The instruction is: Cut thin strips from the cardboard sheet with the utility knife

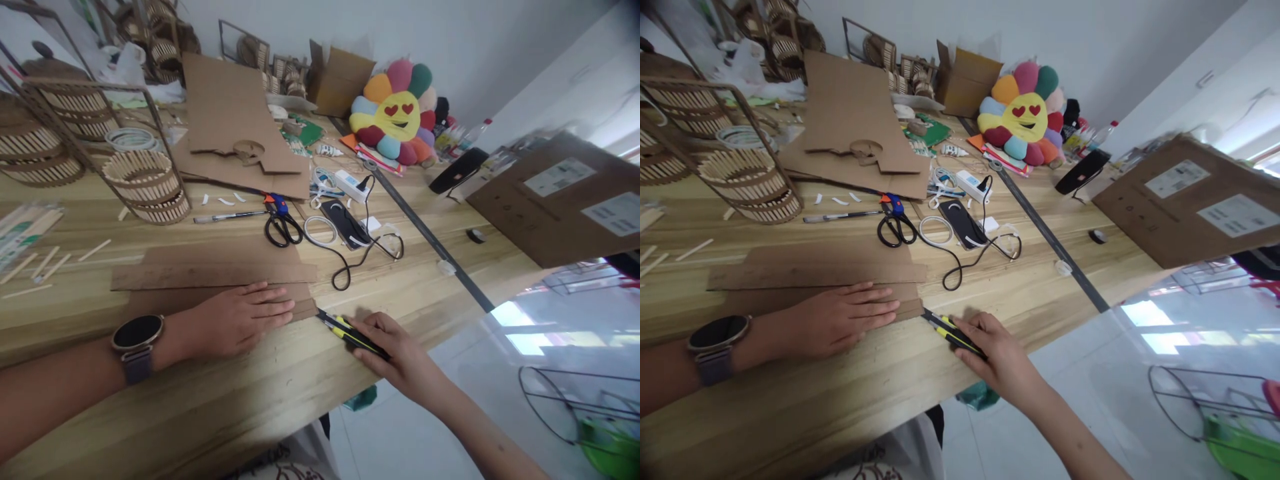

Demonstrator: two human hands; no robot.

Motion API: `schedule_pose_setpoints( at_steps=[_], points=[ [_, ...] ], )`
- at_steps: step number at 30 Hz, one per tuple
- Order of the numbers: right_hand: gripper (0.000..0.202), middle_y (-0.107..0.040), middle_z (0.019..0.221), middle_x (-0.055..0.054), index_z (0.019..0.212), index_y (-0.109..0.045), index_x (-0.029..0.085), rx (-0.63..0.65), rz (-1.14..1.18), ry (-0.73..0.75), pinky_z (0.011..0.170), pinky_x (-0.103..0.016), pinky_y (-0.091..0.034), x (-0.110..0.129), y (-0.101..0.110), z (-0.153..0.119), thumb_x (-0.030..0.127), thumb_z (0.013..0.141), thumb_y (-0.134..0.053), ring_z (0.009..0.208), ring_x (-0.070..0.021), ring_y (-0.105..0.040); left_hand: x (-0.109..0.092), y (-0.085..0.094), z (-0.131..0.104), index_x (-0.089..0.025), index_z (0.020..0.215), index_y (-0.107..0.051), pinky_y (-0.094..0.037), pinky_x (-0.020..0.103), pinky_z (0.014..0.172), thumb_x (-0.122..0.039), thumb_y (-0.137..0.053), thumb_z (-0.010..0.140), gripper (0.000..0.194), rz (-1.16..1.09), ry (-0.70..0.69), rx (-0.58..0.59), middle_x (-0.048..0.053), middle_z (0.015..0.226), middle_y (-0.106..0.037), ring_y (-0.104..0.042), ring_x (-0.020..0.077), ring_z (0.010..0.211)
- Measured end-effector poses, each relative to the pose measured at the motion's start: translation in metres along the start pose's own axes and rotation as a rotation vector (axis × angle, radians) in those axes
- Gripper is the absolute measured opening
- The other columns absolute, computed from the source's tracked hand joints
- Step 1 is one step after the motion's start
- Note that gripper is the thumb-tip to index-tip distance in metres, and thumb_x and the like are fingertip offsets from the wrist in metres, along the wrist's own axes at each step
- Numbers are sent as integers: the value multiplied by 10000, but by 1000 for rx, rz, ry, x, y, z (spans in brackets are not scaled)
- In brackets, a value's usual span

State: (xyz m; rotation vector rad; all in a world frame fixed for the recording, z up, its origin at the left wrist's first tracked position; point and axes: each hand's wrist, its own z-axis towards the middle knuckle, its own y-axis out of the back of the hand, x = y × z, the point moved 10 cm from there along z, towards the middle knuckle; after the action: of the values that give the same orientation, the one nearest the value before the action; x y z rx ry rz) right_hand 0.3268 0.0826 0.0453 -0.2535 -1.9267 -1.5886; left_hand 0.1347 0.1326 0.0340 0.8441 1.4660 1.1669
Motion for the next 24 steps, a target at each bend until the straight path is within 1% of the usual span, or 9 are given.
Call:
schedule_pose_setpoints(
  at_steps=[5, 8, 10, 13, 15, 20, 24],
  points=[
    [437, -574, 995, -104, 1383, -535, 235, 4, -16, -32, 820, -355, -535, 5, -1, 2, 332, 958, -514, 955, -240, -594, 1, 3, -1, -220, 1458, -399, -128, 362, 1208, -149, -391, 999, 464, 16, 14, -50, -19, 1548, -374, -244, 163, 1463],
    [437, -577, 994, -104, 1384, -535, 244, -14, -33, -35, 821, -366, -535, 6, 0, 7, 332, 957, -516, 950, -242, -590, 1, -1, -2, -193, 1464, -392, -131, 367, 1202, -179, -390, 993, 471, 78, -34, -75, 12, 1546, -381, -243, 187, 1464],
    [434, -580, 988, -103, 1376, -541, 237, -36, -37, -19, 823, -374, -534, 5, 2, 12, 333, 954, -520, 944, -242, -590, 1, -3, -2, -158, 1468, -384, -115, 366, 1197, -226, -418, 979, 495, 128, -72, -111, 42, 1541, -390, -259, 213, 1458],
    [431, -579, 1003, -102, 1361, -555, 228, -56, -38, 4, 853, -382, -528, 1, 5, 23, 325, 942, -538, 971, -245, -591, 10, -5, -2, -152, 1477, -367, -63, 349, 1195, -232, -412, 979, 506, 190, -19, -170, 38, 1542, -392, -263, 207, 1454],
    [440, -575, 1019, -101, 1365, -551, 227, -50, -41, 11, 870, -381, -524, -2, 5, 29, 318, 934, -550, 988, -244, -592, 11, -6, -1, -161, 1472, -377, -52, 341, 1192, -231, -394, 987, 490, 213, 16, -191, 26, 1538, -401, -268, 200, 1450],
    [462, -564, 1007, -95, 1395, -523, 236, -51, -47, 43, 865, -384, -522, -3, 4, 33, 306, 939, -551, 974, -237, -585, 4, -3, 0, -146, 1414, -463, -105, 366, 1165, -275, -356, 1013, 435, 255, 41, -227, 44, 1491, -474, -361, 235, 1403],
    [460, -564, 999, -96, 1396, -523, 232, -58, -64, 49, 851, -382, -527, 0, 4, 32, 301, 942, -546, 961, -238, -586, -2, 0, 2, -126, 1396, -478, -138, 384, 1143, -252, -374, 1005, 425, 288, 20, -236, 55, 1468, -503, -396, 257, 1379]
  ],
)
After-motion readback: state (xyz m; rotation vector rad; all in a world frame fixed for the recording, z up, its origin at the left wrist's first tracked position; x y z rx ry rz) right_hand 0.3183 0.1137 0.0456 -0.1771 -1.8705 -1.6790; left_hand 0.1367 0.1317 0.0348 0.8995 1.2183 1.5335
